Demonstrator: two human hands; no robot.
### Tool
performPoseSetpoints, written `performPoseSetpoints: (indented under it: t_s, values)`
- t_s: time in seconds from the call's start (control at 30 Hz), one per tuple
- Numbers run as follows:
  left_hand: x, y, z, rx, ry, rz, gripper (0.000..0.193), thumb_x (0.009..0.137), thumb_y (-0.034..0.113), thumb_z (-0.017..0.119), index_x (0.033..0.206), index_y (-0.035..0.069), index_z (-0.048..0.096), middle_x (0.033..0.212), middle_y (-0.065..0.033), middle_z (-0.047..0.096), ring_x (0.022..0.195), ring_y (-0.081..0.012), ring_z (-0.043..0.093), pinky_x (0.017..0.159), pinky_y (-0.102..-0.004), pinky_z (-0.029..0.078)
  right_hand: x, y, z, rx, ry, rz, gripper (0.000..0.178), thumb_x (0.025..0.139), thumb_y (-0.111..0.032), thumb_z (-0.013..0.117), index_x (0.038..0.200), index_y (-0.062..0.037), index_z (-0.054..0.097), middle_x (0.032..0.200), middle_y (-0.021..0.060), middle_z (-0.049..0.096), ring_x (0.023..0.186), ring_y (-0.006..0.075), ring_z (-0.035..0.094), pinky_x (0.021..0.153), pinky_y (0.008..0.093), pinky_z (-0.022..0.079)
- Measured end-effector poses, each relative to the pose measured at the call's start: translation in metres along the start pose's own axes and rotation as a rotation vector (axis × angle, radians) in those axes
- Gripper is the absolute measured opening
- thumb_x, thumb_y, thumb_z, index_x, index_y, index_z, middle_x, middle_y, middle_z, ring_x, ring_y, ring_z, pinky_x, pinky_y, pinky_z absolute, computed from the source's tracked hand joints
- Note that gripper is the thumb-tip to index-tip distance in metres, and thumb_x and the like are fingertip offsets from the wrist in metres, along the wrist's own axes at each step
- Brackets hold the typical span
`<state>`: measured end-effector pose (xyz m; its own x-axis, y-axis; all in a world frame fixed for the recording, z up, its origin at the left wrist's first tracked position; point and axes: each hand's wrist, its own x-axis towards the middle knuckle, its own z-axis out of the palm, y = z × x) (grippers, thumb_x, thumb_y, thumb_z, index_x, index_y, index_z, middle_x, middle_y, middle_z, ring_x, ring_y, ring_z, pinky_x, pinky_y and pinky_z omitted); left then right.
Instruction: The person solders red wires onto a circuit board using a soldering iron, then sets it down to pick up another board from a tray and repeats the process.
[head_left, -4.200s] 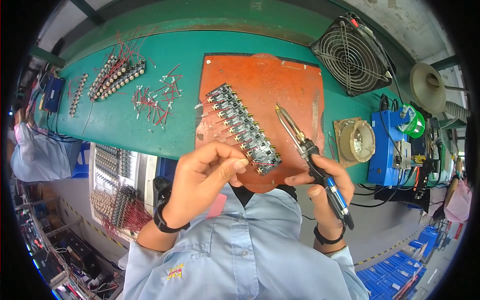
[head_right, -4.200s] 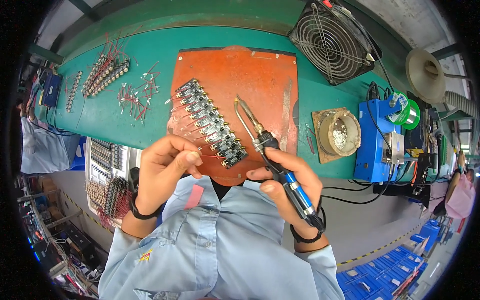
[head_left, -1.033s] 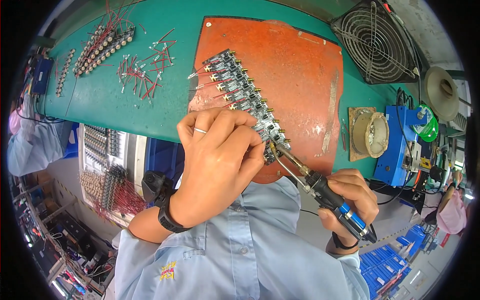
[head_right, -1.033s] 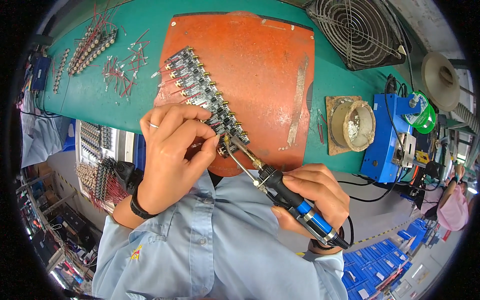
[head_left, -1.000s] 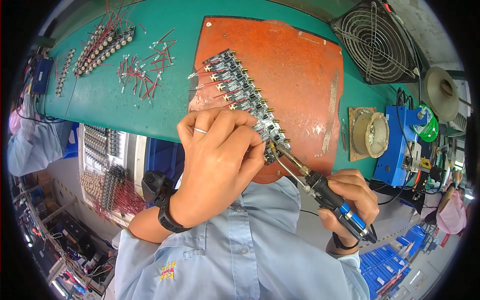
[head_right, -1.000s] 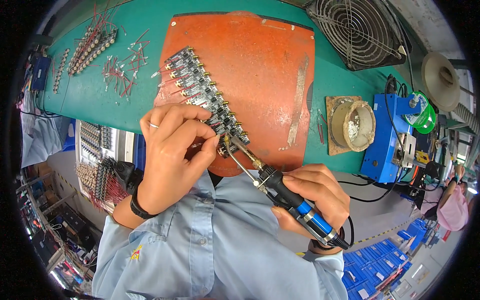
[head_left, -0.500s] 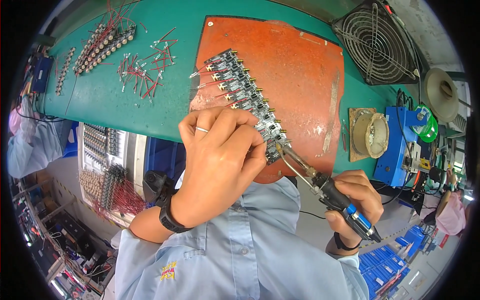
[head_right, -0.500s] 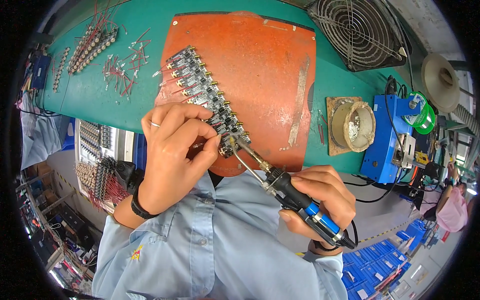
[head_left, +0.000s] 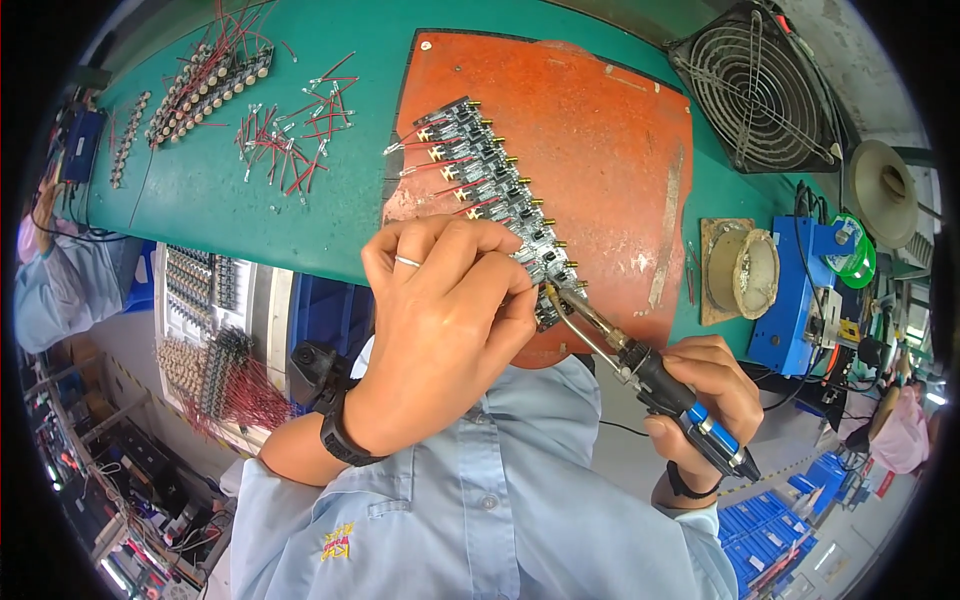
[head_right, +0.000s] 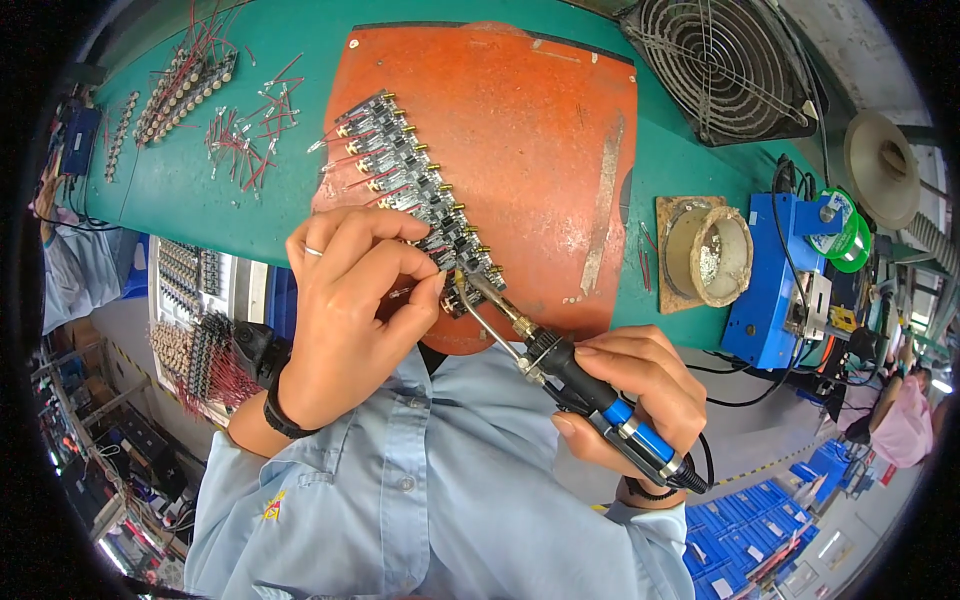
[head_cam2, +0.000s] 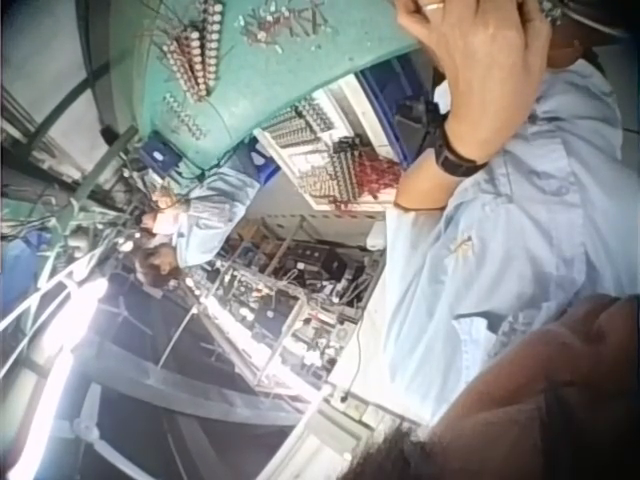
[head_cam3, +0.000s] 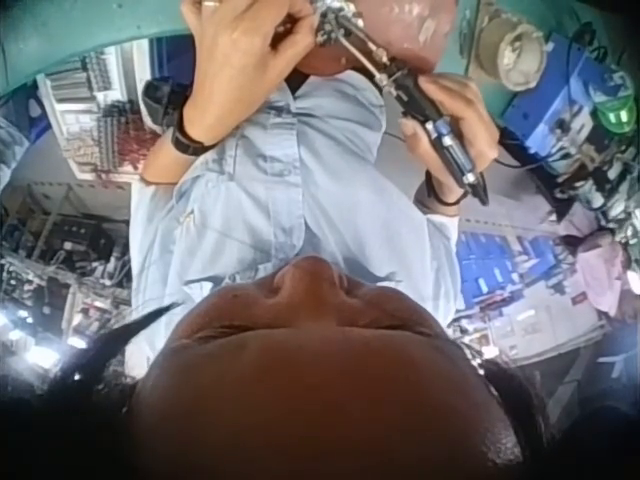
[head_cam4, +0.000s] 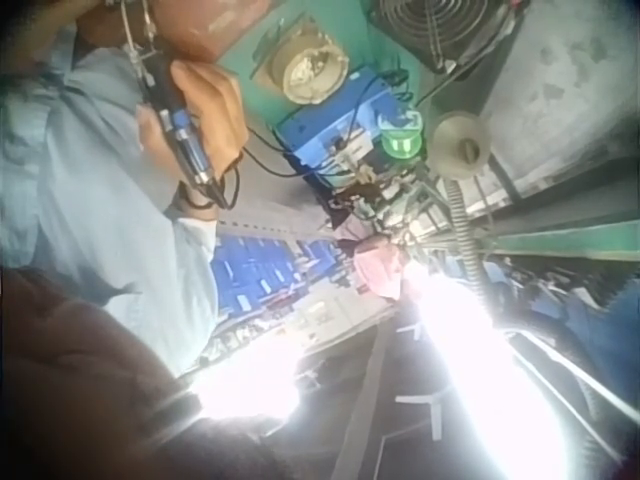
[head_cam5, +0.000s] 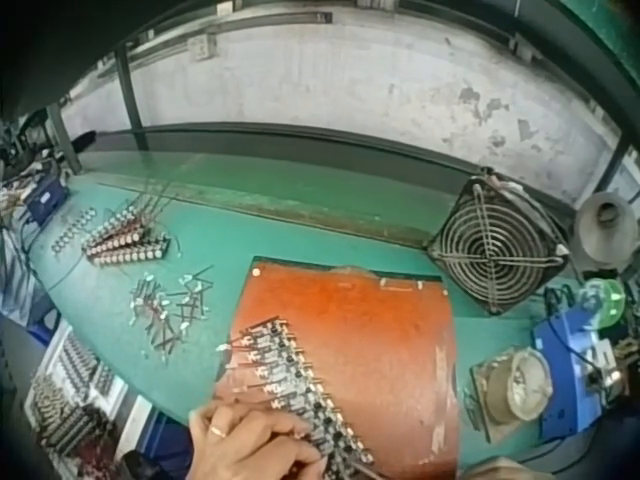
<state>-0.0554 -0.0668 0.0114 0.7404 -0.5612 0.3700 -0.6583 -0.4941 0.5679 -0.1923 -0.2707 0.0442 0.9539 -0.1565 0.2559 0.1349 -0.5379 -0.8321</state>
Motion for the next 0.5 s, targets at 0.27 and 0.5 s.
performPoseSetpoints:
  t_s: [0.27,0.5]
  values:
    - [-0.0001,-0.001,0.0001,-0.007,0.006,0.013,0.016,0.065,0.004,0.071,0.073,0.009,0.058,0.094,-0.0004,0.059,0.095,-0.0218,0.053,0.084,-0.0413,0.031,0.0001,-0.0006,-0.0001,0.001,0.0,-0.002,0.042,0.058,-0.013,0.083,0.093,0.0052,0.067,0.083,0.0175,0.068,0.079,0.0305,0.066,0.071,0.0378,0.051]
    - [0.0002,-0.0012,-0.0013,0.011,-0.021,-0.007,0.012,0.067,0.006,0.072,0.074,0.011,0.062,0.097,0.0002,0.061,0.095,-0.021,0.052,0.086,-0.0379,0.031,-0.0036,0.0017,-0.0035,0.019,0.068,-0.021,0.044,0.059,-0.018,0.083,0.093,0.0051,0.067,0.082,0.0181,0.067,0.079,0.0314,0.065,0.072,0.0385,0.051]
